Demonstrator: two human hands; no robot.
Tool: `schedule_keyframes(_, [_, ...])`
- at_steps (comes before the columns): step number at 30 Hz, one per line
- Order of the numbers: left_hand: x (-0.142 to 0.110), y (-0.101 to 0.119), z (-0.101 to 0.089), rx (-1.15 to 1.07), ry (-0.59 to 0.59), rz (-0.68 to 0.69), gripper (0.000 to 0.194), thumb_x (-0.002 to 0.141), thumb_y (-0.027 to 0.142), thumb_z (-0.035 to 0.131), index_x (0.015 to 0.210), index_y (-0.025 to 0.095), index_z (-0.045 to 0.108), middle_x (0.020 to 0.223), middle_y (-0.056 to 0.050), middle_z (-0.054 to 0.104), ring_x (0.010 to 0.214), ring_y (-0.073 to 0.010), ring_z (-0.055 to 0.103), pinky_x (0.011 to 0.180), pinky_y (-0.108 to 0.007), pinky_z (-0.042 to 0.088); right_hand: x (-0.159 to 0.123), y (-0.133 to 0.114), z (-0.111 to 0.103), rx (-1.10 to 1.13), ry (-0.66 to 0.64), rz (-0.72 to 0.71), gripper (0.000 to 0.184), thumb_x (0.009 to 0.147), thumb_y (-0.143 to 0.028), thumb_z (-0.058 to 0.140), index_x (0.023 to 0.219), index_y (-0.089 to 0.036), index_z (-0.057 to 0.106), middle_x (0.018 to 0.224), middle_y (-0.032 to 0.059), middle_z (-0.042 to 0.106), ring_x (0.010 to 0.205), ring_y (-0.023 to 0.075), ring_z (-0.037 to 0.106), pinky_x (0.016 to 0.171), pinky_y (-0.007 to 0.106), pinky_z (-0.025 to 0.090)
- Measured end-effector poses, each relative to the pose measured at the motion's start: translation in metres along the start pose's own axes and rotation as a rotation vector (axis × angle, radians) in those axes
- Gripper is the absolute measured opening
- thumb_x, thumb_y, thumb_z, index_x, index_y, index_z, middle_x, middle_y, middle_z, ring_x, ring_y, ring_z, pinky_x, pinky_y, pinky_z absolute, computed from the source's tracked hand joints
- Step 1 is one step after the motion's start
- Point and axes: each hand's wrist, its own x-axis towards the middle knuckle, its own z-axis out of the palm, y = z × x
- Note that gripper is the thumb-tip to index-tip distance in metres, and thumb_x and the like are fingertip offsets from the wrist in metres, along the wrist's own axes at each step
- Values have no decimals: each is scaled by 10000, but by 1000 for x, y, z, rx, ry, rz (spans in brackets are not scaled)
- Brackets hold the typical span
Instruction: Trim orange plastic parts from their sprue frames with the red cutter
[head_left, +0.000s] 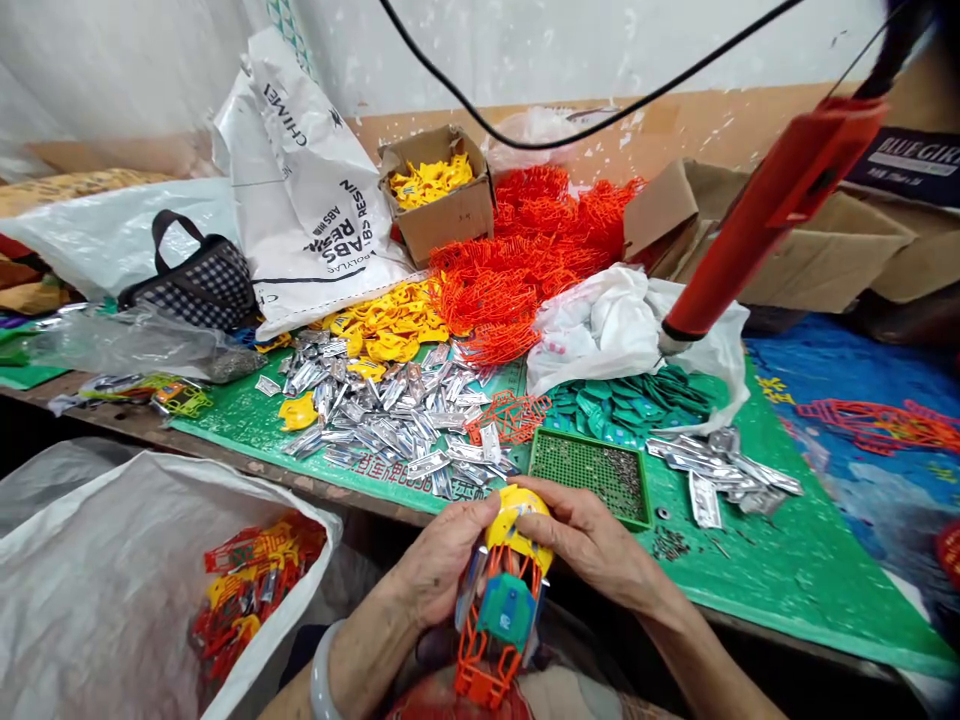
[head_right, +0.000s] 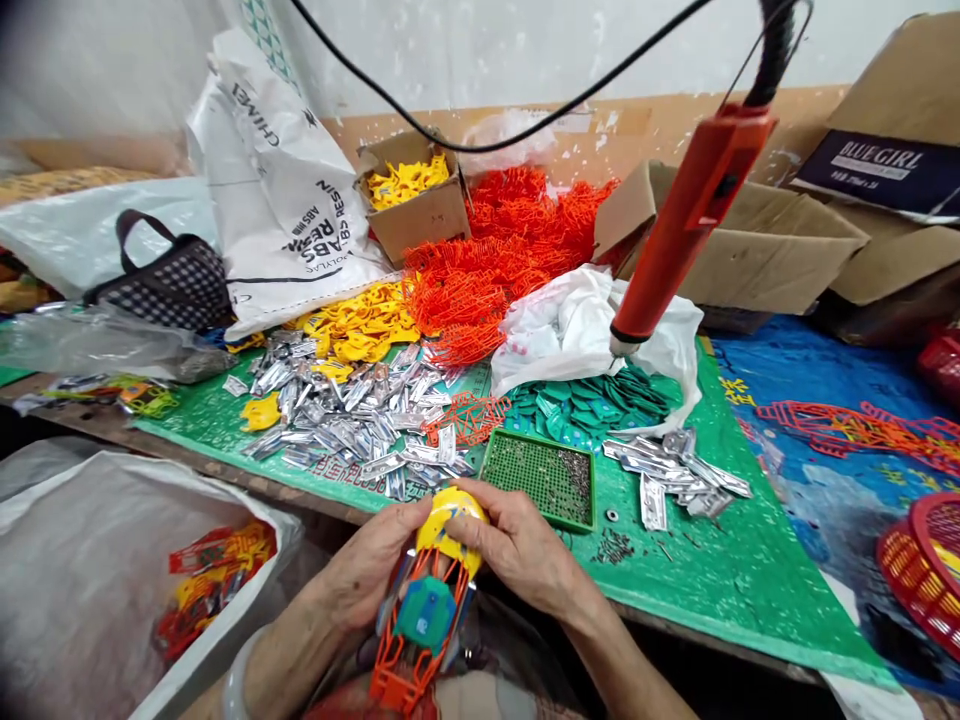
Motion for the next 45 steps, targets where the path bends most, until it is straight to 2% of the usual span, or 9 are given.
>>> schedule_keyframes(14, [-3,1,-2,86,-14,-136,213,661,279,809,761,108,732,597,-6,652,464,-69,519,466,-172,414,-6,-8,-3,-262,-17,-17,405,966,-494,450,1187,-232,666,1043,44,708,951,209,641,864,339,517])
schedule_keyframes(16, [-4,-2,-2,101,27,-125,230,655,314,806,712,108,723,548,-9,645,424,-70,513,429,-167,401,-13,-15,-16,-361,202,-66,374,949,-476,495,1207,-256,654,1083,53,700,984,214,647,899,379,518])
schedule_keyframes(21, [-6,2,1,160,155,-140,208,633,298,793,659,107,716,484,-2,626,380,-65,499,382,-149,362,-22,-45,-83,-605,1367,-468,458,846,-434,662,1263,-256,597,1201,91,601,973,221,644,832,429,538])
schedule_keyframes(23, [-7,4,3,161,166,-132,184,627,281,791,649,115,715,472,9,615,377,-60,488,375,-143,350,-15,-63,-110,-656,1467,-564,707,716,-459,784,1335,-223,538,1319,143,524,1064,271,622,811,447,539])
schedule_keyframes(25, [-7,4,5,154,170,-122,176,619,276,793,636,122,711,458,18,601,373,-56,474,369,-140,340,-1,-81,-126,-619,1332,-599,860,634,-464,843,1390,-284,475,1347,116,535,1177,291,560,883,467,519])
schedule_keyframes(29, [-6,2,4,133,179,-135,209,598,286,804,701,117,734,486,6,631,391,-72,506,404,-160,400,37,-103,-124,6,783,-462,462,654,-387,809,1061,-254,638,969,37,675,880,204,646,766,375,556])
schedule_keyframes(33, [-5,-3,-2,116,153,-159,237,602,295,799,741,111,742,540,-25,673,436,-96,551,437,-175,426,54,-95,-94,194,672,-329,442,545,-227,859,898,-208,594,743,-46,597,556,105,551,473,260,486])
schedule_keyframes(37, [-6,-7,-6,148,135,-177,261,651,322,786,781,99,748,563,-31,672,443,-87,531,449,-175,404,41,-88,-65,151,389,-281,364,572,-289,885,721,-201,566,701,-38,573,560,107,562,444,240,476])
schedule_keyframes(45, [-7,0,8,124,159,-145,208,625,314,782,614,126,694,512,-14,637,442,-91,539,422,-163,379,41,-115,-55,140,612,-400,273,588,-212,827,652,-221,562,620,-34,514,589,137,569,424,242,467])
